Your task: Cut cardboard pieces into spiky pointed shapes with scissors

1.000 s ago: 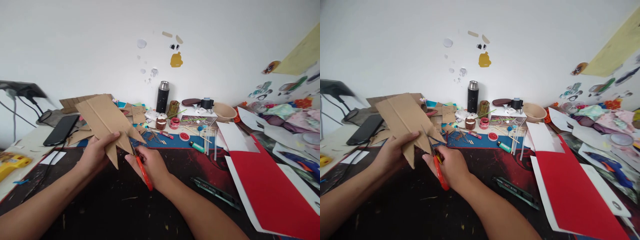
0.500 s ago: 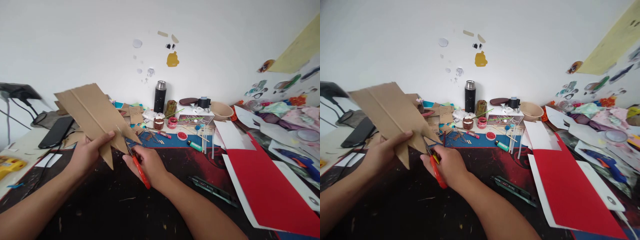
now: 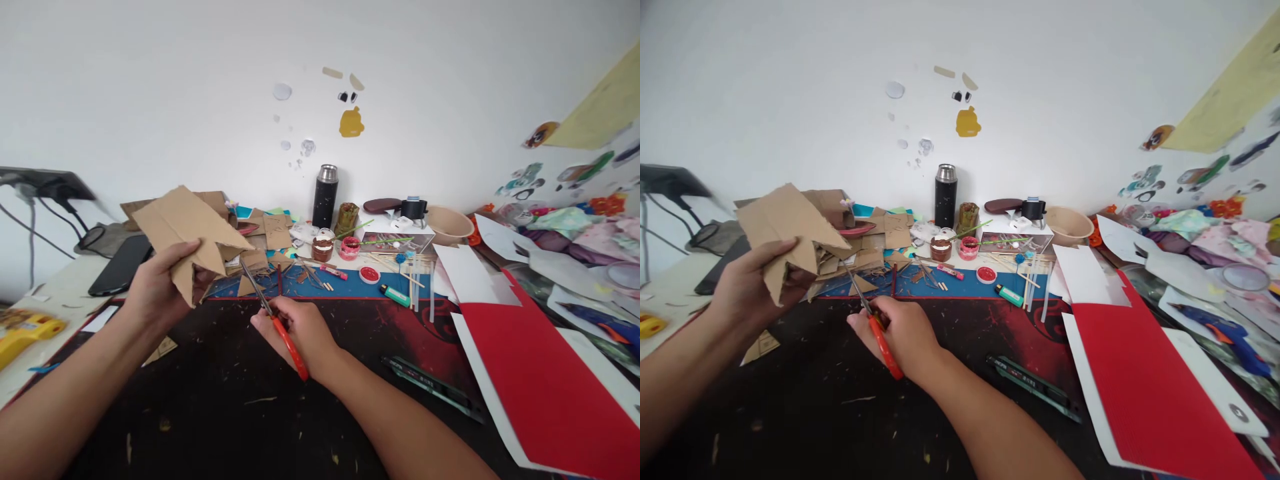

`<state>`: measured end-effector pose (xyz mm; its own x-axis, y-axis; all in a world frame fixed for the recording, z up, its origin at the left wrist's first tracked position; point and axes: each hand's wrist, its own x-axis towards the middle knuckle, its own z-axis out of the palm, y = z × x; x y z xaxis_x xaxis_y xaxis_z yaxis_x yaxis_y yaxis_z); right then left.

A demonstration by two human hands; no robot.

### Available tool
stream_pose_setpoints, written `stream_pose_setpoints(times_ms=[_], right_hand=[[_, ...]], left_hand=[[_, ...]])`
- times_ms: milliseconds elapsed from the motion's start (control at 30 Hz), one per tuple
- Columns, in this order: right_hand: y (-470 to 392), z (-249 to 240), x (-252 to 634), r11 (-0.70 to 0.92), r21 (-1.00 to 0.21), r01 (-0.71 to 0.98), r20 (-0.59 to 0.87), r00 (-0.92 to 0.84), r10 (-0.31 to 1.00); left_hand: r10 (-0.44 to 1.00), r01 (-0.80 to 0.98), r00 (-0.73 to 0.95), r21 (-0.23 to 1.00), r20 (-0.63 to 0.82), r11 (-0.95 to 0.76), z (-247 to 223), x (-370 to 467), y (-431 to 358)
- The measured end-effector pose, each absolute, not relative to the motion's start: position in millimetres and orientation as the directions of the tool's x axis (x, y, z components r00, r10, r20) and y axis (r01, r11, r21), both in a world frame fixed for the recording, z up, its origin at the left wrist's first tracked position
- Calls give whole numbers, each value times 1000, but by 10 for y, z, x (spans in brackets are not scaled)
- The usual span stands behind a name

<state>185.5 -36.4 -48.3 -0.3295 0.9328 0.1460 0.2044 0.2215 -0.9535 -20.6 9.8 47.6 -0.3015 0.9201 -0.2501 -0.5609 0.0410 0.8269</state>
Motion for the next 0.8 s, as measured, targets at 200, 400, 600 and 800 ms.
stream_pose_setpoints(times_ms=[200,400,600,800], right_hand=[[-366,-504,1847,168,-976,136,103,-391,915],[-348,-531,1851,11,-997,82,-25,-428,904],[-361,-479,1805,-153,-983,-107,-88,-455,886],[-317,-356,1819,-270,-932,-244,-150,-419,896]], left_hand=[[914,-594,-291,802,-284,60,410,-197,120],[929,-605,-261,794,-261,54,281,-315,178],[955,-566,-189,820,-228,84,247,-308,175],[936,-533,-185,831,-298,159,233,-153,72]])
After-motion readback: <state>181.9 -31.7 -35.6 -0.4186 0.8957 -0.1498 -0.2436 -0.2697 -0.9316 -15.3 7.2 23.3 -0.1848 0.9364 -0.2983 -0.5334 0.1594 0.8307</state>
